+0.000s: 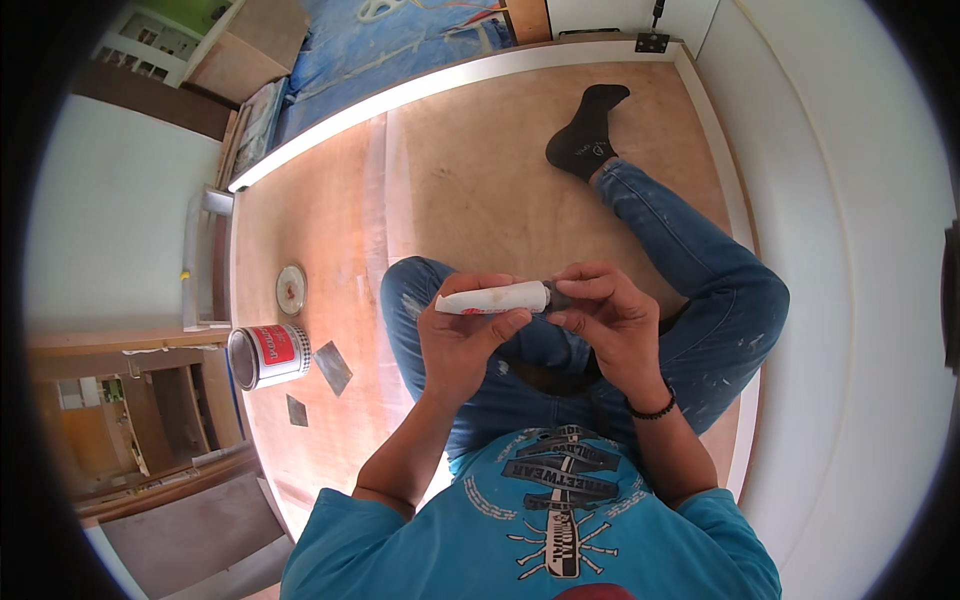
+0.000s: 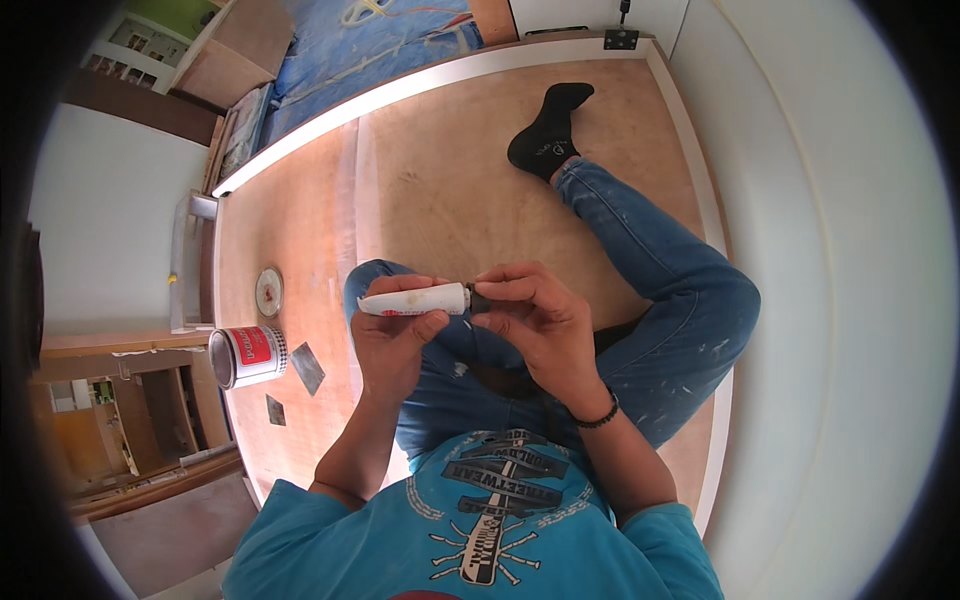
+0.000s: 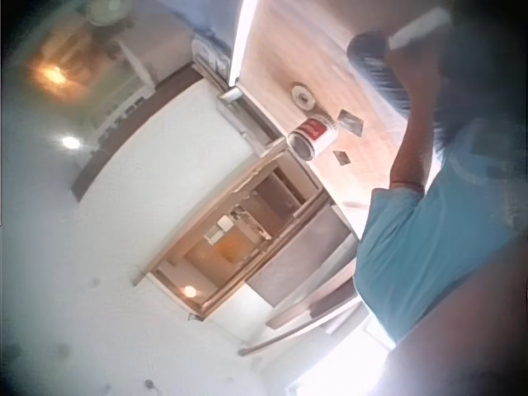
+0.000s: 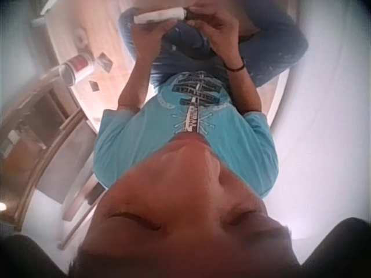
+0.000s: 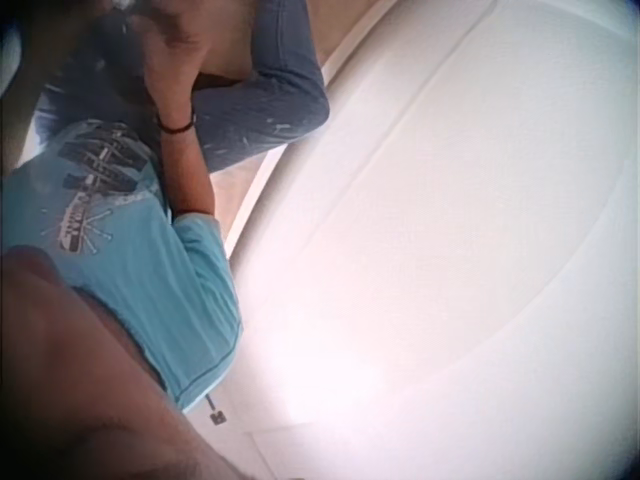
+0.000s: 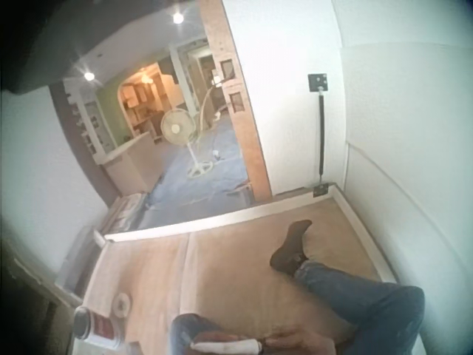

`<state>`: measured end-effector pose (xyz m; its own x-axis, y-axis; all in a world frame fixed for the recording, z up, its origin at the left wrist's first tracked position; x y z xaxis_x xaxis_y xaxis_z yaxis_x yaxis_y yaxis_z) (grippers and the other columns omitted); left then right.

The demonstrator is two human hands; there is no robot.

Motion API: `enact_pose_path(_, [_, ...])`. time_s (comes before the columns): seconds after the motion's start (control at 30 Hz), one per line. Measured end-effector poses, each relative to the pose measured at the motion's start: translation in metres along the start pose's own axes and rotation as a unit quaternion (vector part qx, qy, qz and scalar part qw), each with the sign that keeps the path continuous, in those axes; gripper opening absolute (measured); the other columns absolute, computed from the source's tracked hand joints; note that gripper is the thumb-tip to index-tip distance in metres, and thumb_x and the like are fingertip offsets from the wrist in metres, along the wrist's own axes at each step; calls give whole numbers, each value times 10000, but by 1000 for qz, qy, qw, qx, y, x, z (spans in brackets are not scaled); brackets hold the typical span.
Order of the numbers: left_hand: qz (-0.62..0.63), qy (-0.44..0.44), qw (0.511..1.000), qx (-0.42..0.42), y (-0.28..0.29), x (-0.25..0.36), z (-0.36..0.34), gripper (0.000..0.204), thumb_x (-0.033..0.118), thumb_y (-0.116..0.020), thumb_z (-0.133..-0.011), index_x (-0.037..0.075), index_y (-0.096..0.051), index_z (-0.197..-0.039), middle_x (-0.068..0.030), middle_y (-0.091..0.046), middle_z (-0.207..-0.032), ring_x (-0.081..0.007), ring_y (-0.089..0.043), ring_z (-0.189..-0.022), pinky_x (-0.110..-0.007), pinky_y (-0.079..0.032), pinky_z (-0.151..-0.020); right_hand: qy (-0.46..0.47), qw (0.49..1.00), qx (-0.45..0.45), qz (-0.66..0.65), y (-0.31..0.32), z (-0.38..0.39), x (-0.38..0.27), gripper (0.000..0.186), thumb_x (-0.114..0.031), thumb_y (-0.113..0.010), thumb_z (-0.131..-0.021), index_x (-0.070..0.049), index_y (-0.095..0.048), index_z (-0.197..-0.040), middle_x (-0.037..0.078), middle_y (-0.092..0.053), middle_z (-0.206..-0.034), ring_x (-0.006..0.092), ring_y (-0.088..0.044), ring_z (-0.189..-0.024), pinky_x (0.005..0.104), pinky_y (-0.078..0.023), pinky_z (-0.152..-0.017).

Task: The person sits on the floor and uses a sanding block to sand a wooden floor surface. They repeatedly rub the block across the floor, occasionally pause to inspect the surface, and handle a small tube and a paint can nearby.

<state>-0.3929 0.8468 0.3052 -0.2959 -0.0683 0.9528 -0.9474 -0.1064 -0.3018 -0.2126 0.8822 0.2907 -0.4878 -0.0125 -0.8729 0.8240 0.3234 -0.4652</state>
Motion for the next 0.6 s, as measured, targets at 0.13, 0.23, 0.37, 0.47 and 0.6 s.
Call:
enact_pose_path(0.13, [-53,-6,998,18,-8,6,4,367,-83,-809,-863,-13,-664,-1192,-160,-723,-1165,-227,-713,-1099,-347,-586,-991,9,999,1,-36,4,1,1,357,207,-695,-855,31,-723,-1165,159,-634,-1272,237,-677,-1171,331,-618,-996])
enact_pose_path(0.23, [-165,-143,974,-55,-23,25,2,360,-62,-836,-832,16,-694,-1154,-191,-726,-1175,-261,-716,-1086,-365,-608,-938,53,998,1,-26,7,4,-1,350,199,-692,-865,29,-724,-1168,162,-642,-1277,235,-680,-1171,332,-613,-989])
enact_pose_path(0.37, [-169,-152,965,-133,-27,31,4,314,-88,-867,-758,31,-743,-1021,-191,-721,-1176,-284,-734,-1080,-348,-652,-834,21,999,-14,-36,10,6,-1,358,146,-743,-854,20,-718,-1188,162,-702,-1192,239,-705,-1112,351,-581,-970])
enact_pose_path(0.47, [-196,-185,948,-167,-31,40,6,337,-72,-880,-748,35,-742,-1036,-195,-721,-1180,-290,-738,-1063,-337,-648,-840,13,999,-36,-29,8,8,-5,329,106,-738,-883,23,-716,-1200,154,-717,-1169,232,-712,-1085,342,-578,-955])
enact_pose_path(0.6, [-261,-149,943,-141,-28,42,6,300,80,-865,-843,2,-725,-1097,-209,-684,-1194,-261,-701,-1077,-349,-598,-915,9,994,-50,99,8,9,-13,195,-49,-696,-992,28,-718,-1169,104,-726,-1069,160,-701,-993,280,-570,-863])
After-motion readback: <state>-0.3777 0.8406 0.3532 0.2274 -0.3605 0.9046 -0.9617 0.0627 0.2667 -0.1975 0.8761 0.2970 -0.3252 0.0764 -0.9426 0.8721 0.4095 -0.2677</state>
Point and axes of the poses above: each hand's wrist, its own z-axis away from the middle knuckle, its own y-axis out of the back of the hand, x = y × z, the point moved 8 cm from there along -z, towards the middle knuckle
